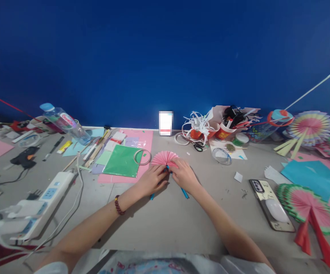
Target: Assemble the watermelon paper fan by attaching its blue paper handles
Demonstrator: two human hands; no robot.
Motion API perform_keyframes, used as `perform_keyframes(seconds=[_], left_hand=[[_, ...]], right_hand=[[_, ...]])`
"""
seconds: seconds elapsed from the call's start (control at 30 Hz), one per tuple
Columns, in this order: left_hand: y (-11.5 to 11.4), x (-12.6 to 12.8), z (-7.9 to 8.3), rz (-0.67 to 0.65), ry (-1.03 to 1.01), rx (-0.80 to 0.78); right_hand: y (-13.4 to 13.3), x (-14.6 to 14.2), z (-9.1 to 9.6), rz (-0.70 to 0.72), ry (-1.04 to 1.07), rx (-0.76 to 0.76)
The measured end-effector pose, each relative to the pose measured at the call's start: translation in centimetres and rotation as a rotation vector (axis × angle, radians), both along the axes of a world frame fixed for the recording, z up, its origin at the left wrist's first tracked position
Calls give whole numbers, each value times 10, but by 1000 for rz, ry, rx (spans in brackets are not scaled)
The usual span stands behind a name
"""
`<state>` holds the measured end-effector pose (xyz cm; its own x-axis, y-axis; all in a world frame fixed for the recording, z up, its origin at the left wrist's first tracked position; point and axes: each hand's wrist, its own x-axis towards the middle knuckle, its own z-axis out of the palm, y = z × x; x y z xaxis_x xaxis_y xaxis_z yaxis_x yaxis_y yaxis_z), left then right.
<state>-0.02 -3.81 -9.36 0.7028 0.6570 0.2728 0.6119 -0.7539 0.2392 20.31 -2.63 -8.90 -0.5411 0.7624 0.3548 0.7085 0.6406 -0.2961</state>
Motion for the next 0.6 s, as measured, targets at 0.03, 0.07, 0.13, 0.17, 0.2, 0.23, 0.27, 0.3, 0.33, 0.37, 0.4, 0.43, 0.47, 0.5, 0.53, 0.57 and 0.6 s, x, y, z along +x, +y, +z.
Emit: perform_keyframes(seconds=[0.03, 0.07, 0.13, 0.17, 0.2, 0.23, 0.27, 0.3, 0.33, 0.37, 0.4, 0.43, 0.47, 0.5, 0.53, 0.57, 0.6], left_hand=[[0, 0, -1, 1, 0, -2], [1, 0, -1, 2, 1, -7], [1, 1, -1, 7, 0, -19], [1, 1, -1, 10, -2, -24], [1, 1, -1, 12, -6, -29], [1, 0, 0, 14, -12, -34], [1, 0, 0, 15, -19, -39], [1, 0, 0, 15, -25, -44], [1, 0, 1, 15, -30, -48], [1, 0, 1, 15, -33, -51], [1, 0, 2, 14, -34, -52], [1, 1, 2, 13, -35, -52], [1, 1, 2, 13, -36, -50], [1, 1, 2, 16, -39, -48], [1, 1, 2, 21, -44, -48], [1, 1, 2, 25, -51, -47], [1, 1, 2, 28, -56, -45]], right_hand=[[-1, 0, 1, 3, -29, 22], [-3, -1, 3, 3, -52, 38], [-5, -1, 5, -4, -81, 52], [-6, -2, 6, -9, -89, 52], [-6, -2, 7, -17, -94, 50], [-6, -2, 8, -28, -100, 47], [-6, -2, 8, -39, -109, 42], [-6, -2, 9, -46, -124, 37], [-6, -2, 9, -50, -142, 29], [-6, -2, 10, -51, -160, 17], [-7, -1, 11, -50, -174, 2], [-7, -1, 13, -48, -183, -17], [-8, -1, 14, -48, -185, -36], [-8, -1, 16, -49, -181, -55], [-9, 0, 18, -51, -176, -71], [-9, 0, 19, -50, -170, -84], [-10, 0, 20, -49, -165, -95]])
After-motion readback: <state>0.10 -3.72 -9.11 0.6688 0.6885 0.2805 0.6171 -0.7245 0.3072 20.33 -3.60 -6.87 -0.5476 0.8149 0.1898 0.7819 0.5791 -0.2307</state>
